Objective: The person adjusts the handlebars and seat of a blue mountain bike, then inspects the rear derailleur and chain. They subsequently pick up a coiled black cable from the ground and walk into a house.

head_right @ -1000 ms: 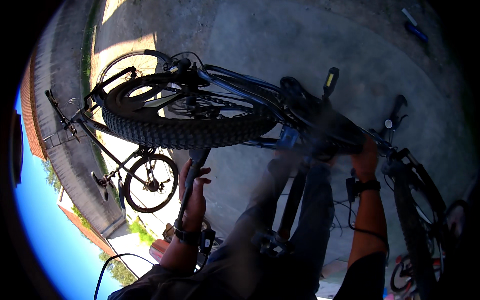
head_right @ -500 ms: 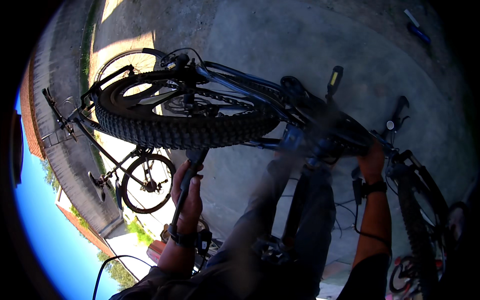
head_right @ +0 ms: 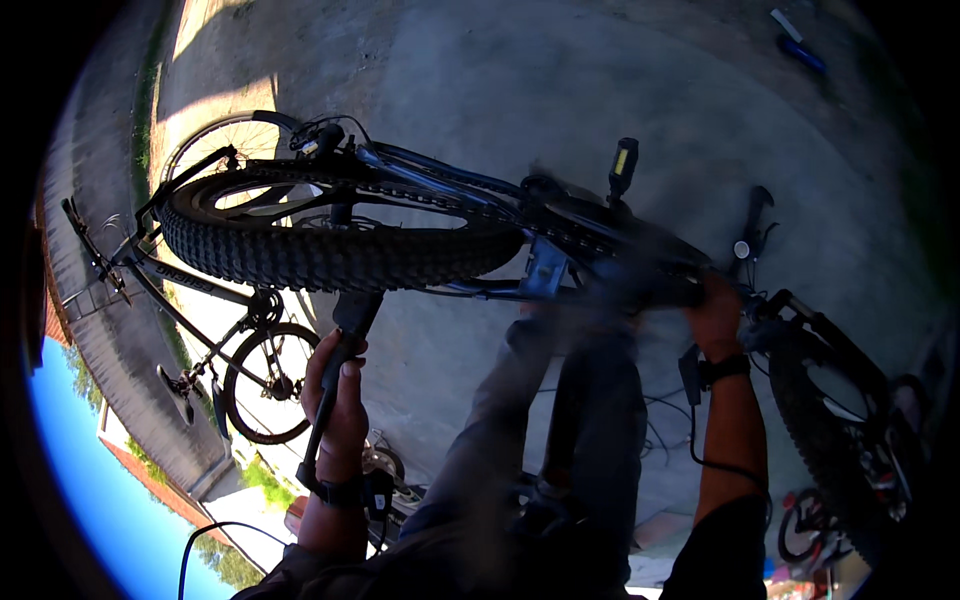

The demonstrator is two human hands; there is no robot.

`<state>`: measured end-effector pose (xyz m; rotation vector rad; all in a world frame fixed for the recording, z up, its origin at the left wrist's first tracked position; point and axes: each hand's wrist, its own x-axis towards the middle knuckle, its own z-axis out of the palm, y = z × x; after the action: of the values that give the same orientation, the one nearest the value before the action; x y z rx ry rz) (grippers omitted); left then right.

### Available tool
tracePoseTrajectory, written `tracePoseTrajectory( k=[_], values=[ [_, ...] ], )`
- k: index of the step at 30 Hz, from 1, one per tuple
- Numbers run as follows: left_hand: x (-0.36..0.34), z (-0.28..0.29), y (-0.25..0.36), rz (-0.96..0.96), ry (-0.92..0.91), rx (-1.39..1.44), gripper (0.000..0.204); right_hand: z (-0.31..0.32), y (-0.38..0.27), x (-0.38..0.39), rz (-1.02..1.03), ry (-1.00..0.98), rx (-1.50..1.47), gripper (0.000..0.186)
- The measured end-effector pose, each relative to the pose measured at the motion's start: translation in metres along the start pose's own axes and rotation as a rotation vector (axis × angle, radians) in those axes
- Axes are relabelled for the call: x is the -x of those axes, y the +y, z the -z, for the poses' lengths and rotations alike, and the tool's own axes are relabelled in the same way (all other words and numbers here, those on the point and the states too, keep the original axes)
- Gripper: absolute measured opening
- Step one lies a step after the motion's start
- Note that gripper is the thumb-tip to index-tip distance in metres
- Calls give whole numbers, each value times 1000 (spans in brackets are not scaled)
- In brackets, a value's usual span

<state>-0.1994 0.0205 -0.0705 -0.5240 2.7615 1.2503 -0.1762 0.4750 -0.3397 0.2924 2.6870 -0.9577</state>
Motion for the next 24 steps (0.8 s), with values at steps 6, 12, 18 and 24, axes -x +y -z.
tracePoseTrajectory(
  k=[6, 12, 18, 24],
  values=[
    [-2, 18, 17, 7, -53, -51, 34, 28, -27, 10, -12, -115, 37, 33],
    [-15, 36, 36, 15, -41, -114, 30, 47, -53, 17, -11, -206, 68, 33],
    [-33, 51, 48, 56, -63, -192, 26, 53, -61, 27, -17, -370, 109, 36],
    [-62, 47, 45, 125, -54, -144, 26, 44, -68, 18, -14, -366, 97, 38]
  ],
)
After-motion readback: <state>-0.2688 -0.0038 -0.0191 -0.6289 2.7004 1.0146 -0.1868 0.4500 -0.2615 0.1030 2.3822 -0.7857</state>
